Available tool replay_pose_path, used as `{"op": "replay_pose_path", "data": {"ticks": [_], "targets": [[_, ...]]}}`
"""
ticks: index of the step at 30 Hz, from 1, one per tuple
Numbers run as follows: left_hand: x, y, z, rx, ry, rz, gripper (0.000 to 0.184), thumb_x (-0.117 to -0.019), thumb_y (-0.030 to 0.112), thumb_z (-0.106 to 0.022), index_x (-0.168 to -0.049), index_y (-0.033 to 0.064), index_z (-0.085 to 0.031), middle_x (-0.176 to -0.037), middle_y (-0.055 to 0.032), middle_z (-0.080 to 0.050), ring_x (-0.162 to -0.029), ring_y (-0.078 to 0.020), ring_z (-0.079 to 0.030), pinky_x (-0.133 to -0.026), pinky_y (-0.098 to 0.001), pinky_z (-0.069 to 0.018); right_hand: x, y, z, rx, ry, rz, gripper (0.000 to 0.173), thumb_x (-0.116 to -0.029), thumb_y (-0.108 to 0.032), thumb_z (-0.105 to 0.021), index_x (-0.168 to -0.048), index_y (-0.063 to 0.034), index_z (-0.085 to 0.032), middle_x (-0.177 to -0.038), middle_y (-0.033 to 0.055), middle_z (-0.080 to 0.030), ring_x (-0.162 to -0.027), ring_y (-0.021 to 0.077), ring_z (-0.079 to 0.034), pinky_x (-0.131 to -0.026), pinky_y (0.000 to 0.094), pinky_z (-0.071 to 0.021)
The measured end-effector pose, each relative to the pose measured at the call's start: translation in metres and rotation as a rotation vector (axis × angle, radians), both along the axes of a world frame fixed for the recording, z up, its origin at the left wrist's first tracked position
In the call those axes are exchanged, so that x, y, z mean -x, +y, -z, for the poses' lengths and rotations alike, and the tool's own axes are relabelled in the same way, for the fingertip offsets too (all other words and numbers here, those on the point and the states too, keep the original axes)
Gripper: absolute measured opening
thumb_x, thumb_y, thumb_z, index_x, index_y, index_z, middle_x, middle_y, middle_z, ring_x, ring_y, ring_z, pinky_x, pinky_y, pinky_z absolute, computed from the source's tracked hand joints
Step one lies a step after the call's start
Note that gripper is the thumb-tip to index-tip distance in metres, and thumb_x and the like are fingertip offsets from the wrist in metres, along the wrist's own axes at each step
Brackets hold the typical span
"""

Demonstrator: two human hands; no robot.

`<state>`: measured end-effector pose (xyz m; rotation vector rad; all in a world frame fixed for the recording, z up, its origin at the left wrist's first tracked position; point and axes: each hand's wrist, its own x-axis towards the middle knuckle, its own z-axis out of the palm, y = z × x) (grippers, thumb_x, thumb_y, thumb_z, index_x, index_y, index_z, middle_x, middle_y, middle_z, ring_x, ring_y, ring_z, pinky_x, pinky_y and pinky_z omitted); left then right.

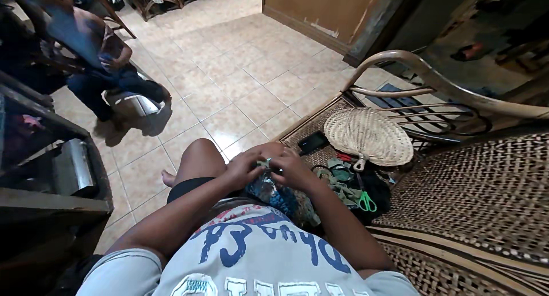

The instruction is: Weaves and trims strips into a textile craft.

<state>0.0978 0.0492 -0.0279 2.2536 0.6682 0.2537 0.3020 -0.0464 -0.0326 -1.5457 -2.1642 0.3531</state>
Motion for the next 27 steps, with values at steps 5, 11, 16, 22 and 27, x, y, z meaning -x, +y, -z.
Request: {"op": "replay_pose_path", "data": {"ticks": [5,11,16,22,27], "targets": [[-0.008,-0.001,0.003,0.139,0.044,0.087,0.026,-0.1032,0.018,-0.059,-0.116,-0.0029,-0.067,-0.111,-0.0168,-0.069,-0.105,-0.0217,-0.066,-0.098,-0.0419,-0.0515,-0.005,-0.001,-0.007,0.017,-0.009,-0.009,0.010,-0.0888,-0.010,-0.074,-0.095,-0.0023,-0.074,-0.087,0.0123,-0.073,-0.091,0.0336,-0.069,-0.101,0.0598,-0.0453],[-0.005,-0.006,0.007,0.113,-0.008,-0.066,0.023,-0.0941,0.017,-0.072,-0.110,-0.0005,-0.069,-0.103,-0.0138,-0.070,-0.096,-0.0204,-0.067,-0.092,-0.0414,-0.0539,-0.006,0.000,-0.021,0.168,-0.107,-0.029,0.012,-0.0926,-0.013,-0.072,-0.097,-0.0031,-0.076,-0.095,0.0143,-0.073,-0.101,0.0355,-0.068,-0.101,0.0610,-0.0449],[-0.007,-0.005,0.002,0.329,0.016,-0.034,0.031,-0.0986,0.022,-0.068,-0.119,-0.0018,-0.066,-0.110,-0.0134,-0.068,-0.097,-0.0142,-0.065,-0.092,-0.0342,-0.0538,0.000,0.013,-0.009,-0.209,-0.115,0.009,0.008,-0.0843,-0.008,-0.079,-0.091,-0.0060,-0.076,-0.096,0.0131,-0.074,-0.098,0.0379,-0.070,-0.090,0.0637,-0.0507],[-0.009,-0.014,-0.007,1.008,-0.135,-0.312,0.049,-0.1116,0.040,-0.032,-0.127,0.0020,-0.059,-0.106,-0.0069,-0.066,-0.093,-0.0120,-0.064,-0.084,-0.0315,-0.0536,0.007,0.023,0.008,-0.417,-0.121,-0.006,0.006,-0.0861,-0.013,-0.075,-0.091,-0.0097,-0.075,-0.088,0.0094,-0.073,-0.086,0.0332,-0.069,-0.082,0.0568,-0.0522],[-0.011,-0.010,-0.006,1.149,-0.159,-0.358,0.030,-0.1090,0.027,-0.044,-0.120,0.0036,-0.059,-0.101,-0.0070,-0.067,-0.090,-0.0142,-0.066,-0.082,-0.0330,-0.0561,0.011,0.014,0.015,-0.425,-0.033,0.062,0.011,-0.0818,-0.007,-0.078,-0.092,-0.0061,-0.074,-0.088,0.0108,-0.073,-0.084,0.0329,-0.070,-0.088,0.0596,-0.0520]]}}
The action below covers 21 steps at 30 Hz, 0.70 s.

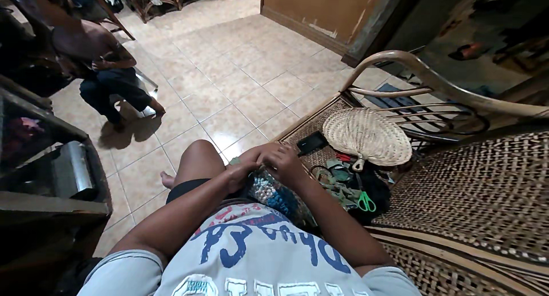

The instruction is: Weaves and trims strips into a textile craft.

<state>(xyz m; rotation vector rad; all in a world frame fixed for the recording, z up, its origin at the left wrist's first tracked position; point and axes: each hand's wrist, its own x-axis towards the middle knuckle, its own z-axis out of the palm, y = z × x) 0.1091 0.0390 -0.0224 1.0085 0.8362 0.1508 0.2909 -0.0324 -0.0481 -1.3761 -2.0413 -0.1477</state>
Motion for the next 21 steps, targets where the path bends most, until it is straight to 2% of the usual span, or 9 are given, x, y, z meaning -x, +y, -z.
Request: {"op": "replay_pose_path", "data": {"ticks": [2,4,7,9,11,13,16,18,21], "targets": [[0.000,0.001,0.000,0.025,-0.006,-0.012,0.027,-0.1081,0.025,-0.046,-0.118,0.0041,-0.059,-0.098,-0.0065,-0.067,-0.087,-0.0143,-0.066,-0.080,-0.0327,-0.0564,0.000,-0.006,0.002,0.008,0.023,0.029,0.010,-0.0816,-0.006,-0.077,-0.091,-0.0045,-0.074,-0.087,0.0118,-0.073,-0.084,0.0330,-0.071,-0.087,0.0596,-0.0519],[0.003,0.003,-0.001,-0.032,-0.001,0.007,0.026,-0.1079,0.025,-0.046,-0.116,0.0047,-0.060,-0.097,-0.0048,-0.066,-0.087,-0.0127,-0.065,-0.079,-0.0314,-0.0557,0.000,-0.012,0.001,0.108,0.026,0.042,0.008,-0.0850,-0.008,-0.075,-0.092,-0.0033,-0.075,-0.089,0.0138,-0.074,-0.086,0.0355,-0.071,-0.085,0.0596,-0.0520],[0.006,0.011,0.001,-0.200,0.036,0.047,0.027,-0.1085,0.023,-0.048,-0.115,0.0013,-0.061,-0.098,-0.0052,-0.065,-0.086,-0.0109,-0.063,-0.079,-0.0307,-0.0542,0.000,-0.013,-0.003,0.445,0.027,0.025,0.018,-0.0947,-0.011,-0.066,-0.108,-0.0028,-0.076,-0.105,0.0186,-0.074,-0.103,0.0417,-0.068,-0.096,0.0633,-0.0468],[0.007,0.018,-0.003,-0.277,0.060,0.078,0.021,-0.1072,0.020,-0.052,-0.111,0.0019,-0.061,-0.095,-0.0041,-0.065,-0.082,-0.0091,-0.062,-0.077,-0.0282,-0.0528,0.001,-0.010,-0.004,0.562,0.024,-0.012,0.024,-0.0964,-0.010,-0.064,-0.117,-0.0045,-0.075,-0.117,0.0197,-0.072,-0.111,0.0429,-0.066,-0.099,0.0646,-0.0447],[0.006,0.025,-0.006,-0.298,0.007,0.068,0.014,-0.1057,0.012,-0.052,-0.110,0.0005,-0.058,-0.091,-0.0038,-0.065,-0.081,-0.0090,-0.062,-0.079,-0.0274,-0.0528,0.002,-0.007,-0.006,0.625,-0.006,-0.053,0.025,-0.0962,-0.009,-0.064,-0.119,-0.0032,-0.073,-0.120,0.0220,-0.069,-0.113,0.0442,-0.063,-0.099,0.0654,-0.0433],[0.006,0.033,-0.008,-0.267,-0.042,0.005,0.012,-0.1056,0.009,-0.050,-0.115,0.0022,-0.052,-0.089,-0.0027,-0.062,-0.079,-0.0093,-0.062,-0.080,-0.0289,-0.0538,0.005,-0.005,-0.009,0.670,-0.044,-0.064,0.023,-0.0971,-0.011,-0.063,-0.115,-0.0015,-0.073,-0.121,0.0229,-0.068,-0.115,0.0439,-0.063,-0.099,0.0648,-0.0432],[0.008,0.046,-0.018,-0.243,-0.105,-0.049,0.023,-0.1052,0.011,-0.046,-0.128,0.0076,-0.047,-0.091,0.0000,-0.061,-0.081,-0.0098,-0.062,-0.081,-0.0310,-0.0547,0.004,-0.007,-0.013,0.684,-0.052,-0.053,0.025,-0.0984,-0.013,-0.061,-0.118,-0.0027,-0.072,-0.121,0.0218,-0.067,-0.115,0.0419,-0.062,-0.100,0.0629,-0.0428],[0.012,0.054,-0.030,-0.255,-0.135,-0.075,0.033,-0.1048,0.014,-0.047,-0.137,0.0079,-0.045,-0.096,-0.0004,-0.062,-0.087,-0.0112,-0.063,-0.087,-0.0342,-0.0545,0.002,-0.010,-0.014,0.663,-0.046,-0.050,0.026,-0.0988,-0.014,-0.061,-0.120,-0.0037,-0.072,-0.117,0.0206,-0.068,-0.113,0.0400,-0.063,-0.101,0.0611,-0.0429],[0.018,0.071,-0.048,-0.307,-0.169,-0.159,0.030,-0.1058,0.018,-0.045,-0.135,0.0116,-0.045,-0.094,0.0027,-0.060,-0.087,-0.0099,-0.062,-0.086,-0.0339,-0.0543,-0.001,-0.013,-0.013,0.627,-0.054,-0.054,0.025,-0.0987,-0.015,-0.061,-0.118,-0.0041,-0.072,-0.114,0.0189,-0.070,-0.112,0.0384,-0.064,-0.100,0.0606,-0.0436]]}}
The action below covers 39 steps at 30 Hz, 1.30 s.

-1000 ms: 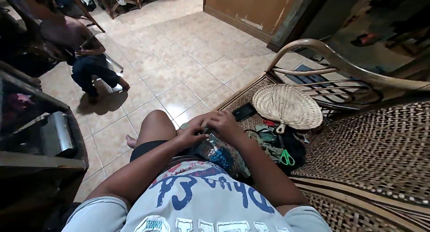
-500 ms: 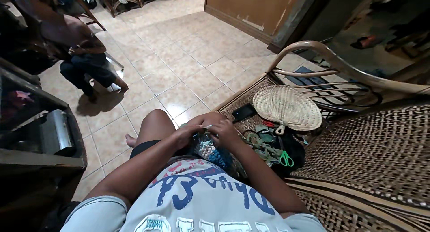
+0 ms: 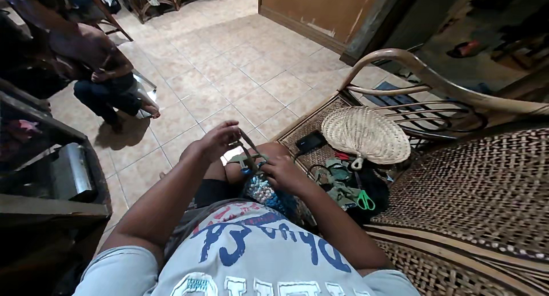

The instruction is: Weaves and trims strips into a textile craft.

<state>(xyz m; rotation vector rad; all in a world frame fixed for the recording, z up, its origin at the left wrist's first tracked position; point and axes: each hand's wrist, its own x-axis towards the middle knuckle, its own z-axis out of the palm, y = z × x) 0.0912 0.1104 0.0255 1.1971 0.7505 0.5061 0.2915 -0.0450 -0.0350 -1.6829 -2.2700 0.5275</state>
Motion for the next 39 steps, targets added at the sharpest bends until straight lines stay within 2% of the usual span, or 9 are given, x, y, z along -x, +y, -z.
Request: {"op": "replay_pose_path", "data": {"ticks": [10,13,15,18,22,26,29,33,39], "targets": [[0.051,0.075,-0.077,-0.173,-0.011,-0.351,0.040,-0.1059,0.022,-0.048,-0.146,0.0193,-0.042,-0.102,0.0019,-0.062,-0.094,-0.0124,-0.064,-0.086,-0.0350,-0.0555,-0.004,-0.003,0.004,-0.007,0.012,0.030,0.024,-0.0997,-0.017,-0.060,-0.115,-0.0043,-0.073,-0.109,0.0183,-0.070,-0.109,0.0378,-0.065,-0.100,0.0601,-0.0445],[0.076,0.094,-0.078,-0.334,0.397,-0.265,0.053,-0.1042,0.021,-0.053,-0.154,0.0197,-0.035,-0.106,-0.0077,-0.063,-0.081,-0.0153,-0.065,-0.071,-0.0319,-0.0572,-0.005,-0.003,0.004,0.001,0.020,0.031,0.025,-0.1000,-0.017,-0.059,-0.116,-0.0049,-0.073,-0.112,0.0187,-0.070,-0.111,0.0380,-0.064,-0.101,0.0596,-0.0439],[0.091,0.100,-0.070,-0.360,0.858,-0.025,0.070,-0.1047,0.028,-0.058,-0.163,0.0218,-0.019,-0.120,-0.0253,-0.064,-0.089,-0.0341,-0.068,-0.077,-0.0513,-0.0581,-0.006,-0.001,0.002,0.033,0.025,0.035,0.026,-0.1009,-0.018,-0.058,-0.118,-0.0052,-0.073,-0.116,0.0196,-0.068,-0.116,0.0389,-0.062,-0.104,0.0599,-0.0421],[0.077,0.075,-0.056,-0.247,1.196,0.306,0.070,-0.1079,0.033,-0.052,-0.165,0.0258,-0.011,-0.113,-0.0305,-0.066,-0.084,-0.0420,-0.067,-0.077,-0.0563,-0.0554,-0.008,0.000,-0.003,0.055,0.032,0.027,0.026,-0.1015,-0.018,-0.058,-0.119,-0.0049,-0.072,-0.121,0.0186,-0.068,-0.119,0.0380,-0.061,-0.106,0.0584,-0.0416],[0.041,0.017,-0.029,-0.544,0.806,0.679,0.048,-0.1074,0.021,-0.053,-0.152,0.0074,-0.043,-0.112,-0.0205,-0.070,-0.095,-0.0303,-0.072,-0.090,-0.0498,-0.0570,-0.008,0.004,-0.010,0.099,0.079,-0.001,0.025,-0.1023,-0.016,-0.058,-0.117,-0.0021,-0.072,-0.118,0.0181,-0.071,-0.119,0.0380,-0.062,-0.107,0.0590,-0.0401],[0.006,-0.041,0.014,-0.733,0.798,0.911,0.049,-0.1077,0.041,-0.049,-0.127,-0.0009,-0.066,-0.119,-0.0241,-0.068,-0.115,-0.0385,-0.064,-0.104,-0.0621,-0.0434,-0.010,0.007,-0.016,0.139,0.125,0.004,0.026,-0.1040,-0.016,-0.054,-0.117,-0.0015,-0.072,-0.114,0.0171,-0.072,-0.116,0.0355,-0.063,-0.108,0.0570,-0.0414],[-0.002,-0.057,0.041,-0.605,0.698,0.730,0.049,-0.1063,0.042,-0.052,-0.107,-0.0049,-0.065,-0.097,-0.0204,-0.064,-0.092,-0.0303,-0.062,-0.088,-0.0543,-0.0473,-0.011,0.009,-0.017,0.135,0.198,0.027,0.025,-0.1040,-0.015,-0.054,-0.113,0.0004,-0.072,-0.110,0.0184,-0.071,-0.111,0.0350,-0.066,-0.103,0.0564,-0.0464],[-0.003,-0.071,0.060,-0.176,0.389,0.368,0.025,-0.1016,0.025,-0.063,-0.106,0.0006,-0.065,-0.096,-0.0054,-0.065,-0.086,-0.0098,-0.063,-0.083,-0.0338,-0.0543,-0.013,0.011,-0.014,0.129,0.320,0.060,0.021,-0.1039,-0.012,-0.054,-0.107,0.0022,-0.070,-0.103,0.0186,-0.071,-0.100,0.0309,-0.068,-0.094,0.0532,-0.0521],[-0.001,-0.076,0.066,0.014,0.226,0.222,0.015,-0.1011,0.016,-0.063,-0.102,0.0011,-0.064,-0.093,-0.0034,-0.068,-0.082,-0.0104,-0.066,-0.079,-0.0324,-0.0576,-0.018,0.007,-0.006,0.153,0.483,0.007,0.020,-0.1015,-0.012,-0.060,-0.108,0.0045,-0.069,-0.099,0.0151,-0.070,-0.092,0.0193,-0.066,-0.088,0.0398,-0.0539]]}}
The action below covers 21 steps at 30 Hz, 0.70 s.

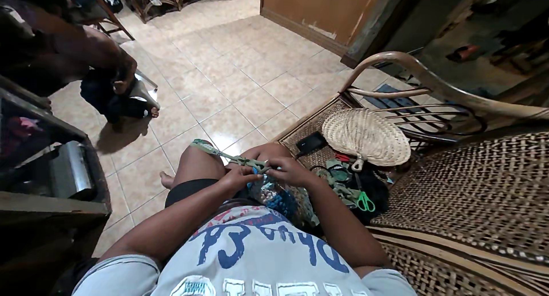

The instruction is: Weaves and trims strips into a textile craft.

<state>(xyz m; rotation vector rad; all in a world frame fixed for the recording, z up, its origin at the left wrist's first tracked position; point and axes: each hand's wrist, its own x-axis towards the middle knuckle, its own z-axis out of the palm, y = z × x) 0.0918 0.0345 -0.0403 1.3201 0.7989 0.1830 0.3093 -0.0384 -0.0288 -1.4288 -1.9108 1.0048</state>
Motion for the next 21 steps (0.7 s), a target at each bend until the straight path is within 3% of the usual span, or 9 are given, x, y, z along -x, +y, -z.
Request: {"op": "replay_pose_path", "data": {"ticks": [5,10,14,18,21], "targets": [[-0.001,-0.003,0.007,-0.027,-0.031,-0.075,0.013,-0.0960,0.008,-0.068,-0.105,-0.0012,-0.065,-0.095,-0.0050,-0.068,-0.085,-0.0109,-0.067,-0.082,-0.0322,-0.0573,0.001,-0.005,0.001,-0.024,-0.021,-0.029,0.022,-0.0952,-0.012,-0.070,-0.110,0.0044,-0.070,-0.106,0.0170,-0.070,-0.100,0.0229,-0.067,-0.092,0.0413,-0.0537],[-0.003,-0.006,0.001,-0.162,0.021,-0.111,0.022,-0.0888,0.005,-0.076,-0.104,-0.0019,-0.062,-0.090,-0.0041,-0.067,-0.081,-0.0076,-0.065,-0.080,-0.0274,-0.0559,0.008,-0.005,0.002,0.002,0.001,0.039,0.024,-0.0996,-0.018,-0.065,-0.105,0.0042,-0.071,-0.102,0.0156,-0.069,-0.096,0.0208,-0.066,-0.090,0.0389,-0.0535],[-0.001,-0.006,-0.004,-0.256,0.055,-0.086,0.027,-0.0866,0.006,-0.079,-0.105,-0.0035,-0.061,-0.089,-0.0040,-0.068,-0.079,-0.0061,-0.064,-0.079,-0.0258,-0.0552,0.018,-0.007,0.003,0.011,0.054,0.117,0.020,-0.0974,-0.014,-0.067,-0.104,0.0049,-0.071,-0.101,0.0161,-0.069,-0.096,0.0210,-0.065,-0.089,0.0381,-0.0527],[0.002,-0.006,-0.003,-0.181,-0.011,-0.110,0.015,-0.0946,0.007,-0.070,-0.104,-0.0016,-0.062,-0.089,-0.0028,-0.068,-0.079,-0.0057,-0.064,-0.076,-0.0254,-0.0545,0.020,-0.008,0.000,0.123,0.217,0.187,0.015,-0.0972,-0.010,-0.067,-0.103,0.0036,-0.067,-0.095,0.0094,-0.066,-0.084,0.0096,-0.061,-0.080,0.0284,-0.0522],[0.001,-0.009,-0.002,-0.123,-0.055,-0.165,0.010,-0.0950,0.003,-0.067,-0.103,-0.0007,-0.062,-0.088,-0.0022,-0.067,-0.077,-0.0061,-0.064,-0.074,-0.0249,-0.0550,0.018,-0.007,0.001,0.168,0.303,0.184,0.013,-0.0953,-0.008,-0.069,-0.102,0.0025,-0.067,-0.090,0.0046,-0.065,-0.078,0.0043,-0.060,-0.075,0.0237,-0.0527]]}}
